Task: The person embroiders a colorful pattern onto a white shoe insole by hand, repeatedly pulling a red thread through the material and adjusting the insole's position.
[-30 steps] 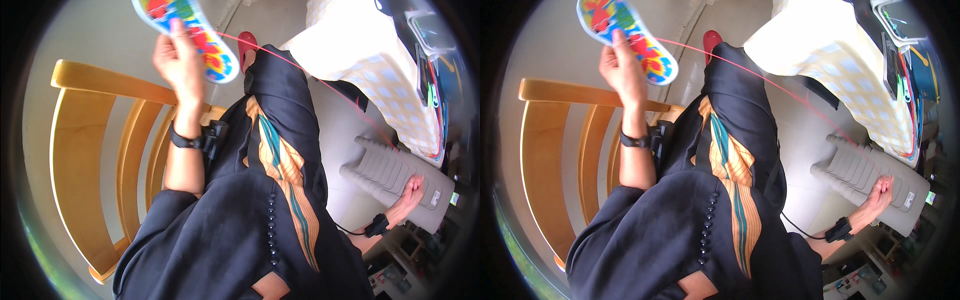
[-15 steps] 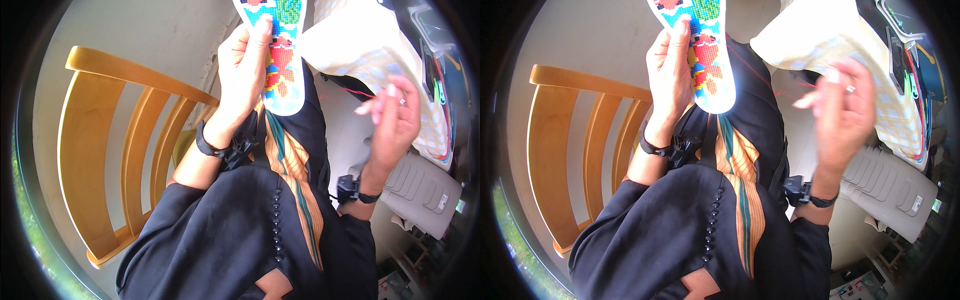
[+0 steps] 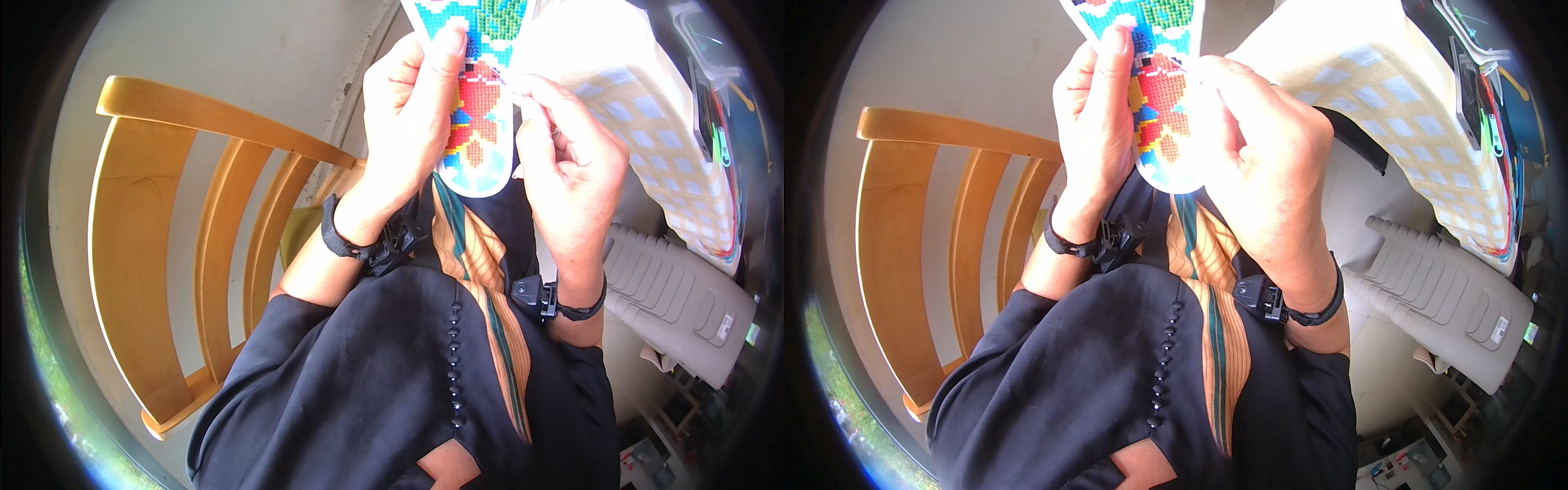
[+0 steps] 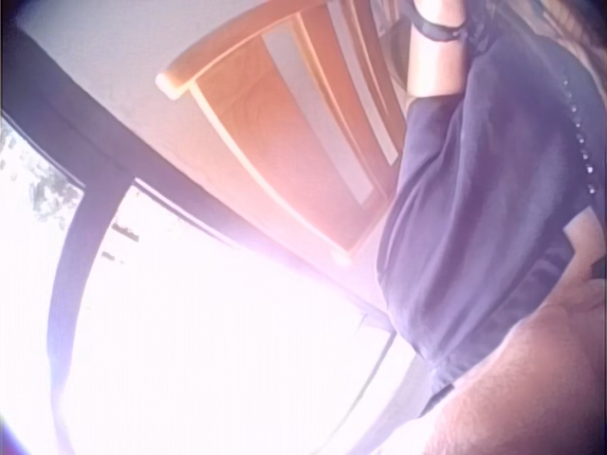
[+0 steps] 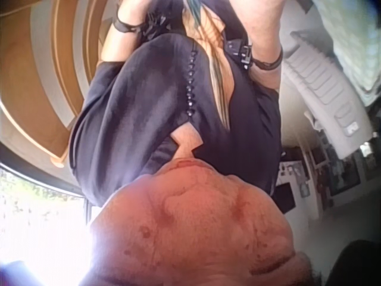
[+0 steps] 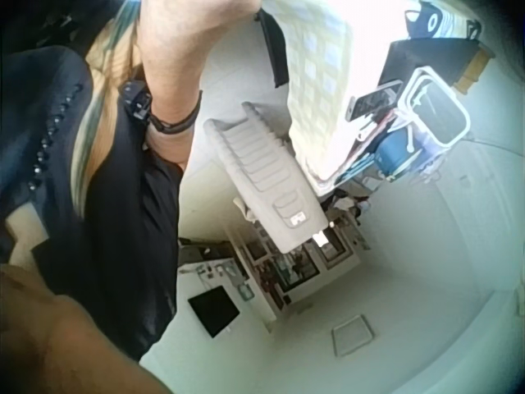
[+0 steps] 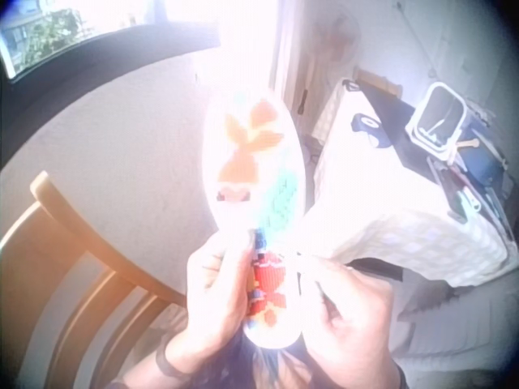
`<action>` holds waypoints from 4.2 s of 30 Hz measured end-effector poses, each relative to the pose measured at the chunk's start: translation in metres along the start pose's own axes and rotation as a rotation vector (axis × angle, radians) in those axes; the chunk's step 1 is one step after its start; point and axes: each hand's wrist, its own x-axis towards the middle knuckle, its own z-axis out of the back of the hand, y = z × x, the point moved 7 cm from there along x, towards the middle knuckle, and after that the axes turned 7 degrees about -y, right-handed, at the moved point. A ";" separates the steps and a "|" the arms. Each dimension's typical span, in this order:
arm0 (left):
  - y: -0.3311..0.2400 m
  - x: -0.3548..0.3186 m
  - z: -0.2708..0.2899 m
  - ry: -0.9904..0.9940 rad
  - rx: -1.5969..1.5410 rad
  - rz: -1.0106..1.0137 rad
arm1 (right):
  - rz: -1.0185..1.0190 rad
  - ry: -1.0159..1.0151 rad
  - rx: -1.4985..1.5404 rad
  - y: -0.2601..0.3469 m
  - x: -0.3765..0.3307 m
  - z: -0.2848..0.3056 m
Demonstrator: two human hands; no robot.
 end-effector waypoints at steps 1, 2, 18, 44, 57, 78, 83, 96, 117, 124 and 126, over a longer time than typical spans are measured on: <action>0.000 0.000 0.000 -0.002 0.010 -0.008 | -0.020 0.000 0.001 -0.001 0.000 0.000; -0.001 -0.001 0.000 0.003 0.020 -0.016 | -0.021 0.008 -0.003 -0.001 0.000 0.000; -0.006 -0.002 -0.006 0.035 0.171 -0.123 | -0.065 -0.005 0.040 -0.004 0.009 0.003; -0.001 -0.010 -0.016 0.564 0.226 -0.014 | -0.829 0.282 1.359 -0.054 -0.032 -0.022; 0.030 0.016 0.042 0.022 0.055 0.274 | -0.693 -0.125 1.863 -0.096 0.009 0.089; 0.042 -0.022 -0.016 0.430 -1.110 0.947 | -0.278 -0.203 0.149 -0.046 0.013 0.064; 0.050 -0.043 -0.010 0.206 -0.879 0.980 | 0.174 0.008 -0.048 0.010 0.017 -0.002; 0.042 -0.050 -0.020 0.175 -1.006 1.053 | 0.109 0.138 -0.058 0.016 0.014 -0.012; 0.047 -0.050 -0.025 0.130 -0.987 1.058 | -0.155 0.189 0.220 -0.005 0.010 -0.018; 0.053 -0.020 -0.018 0.240 -0.372 0.815 | -0.253 0.313 0.308 -0.015 0.018 -0.008; 0.060 -0.015 -0.015 0.255 -0.344 0.780 | -0.382 0.361 0.265 -0.032 0.017 -0.007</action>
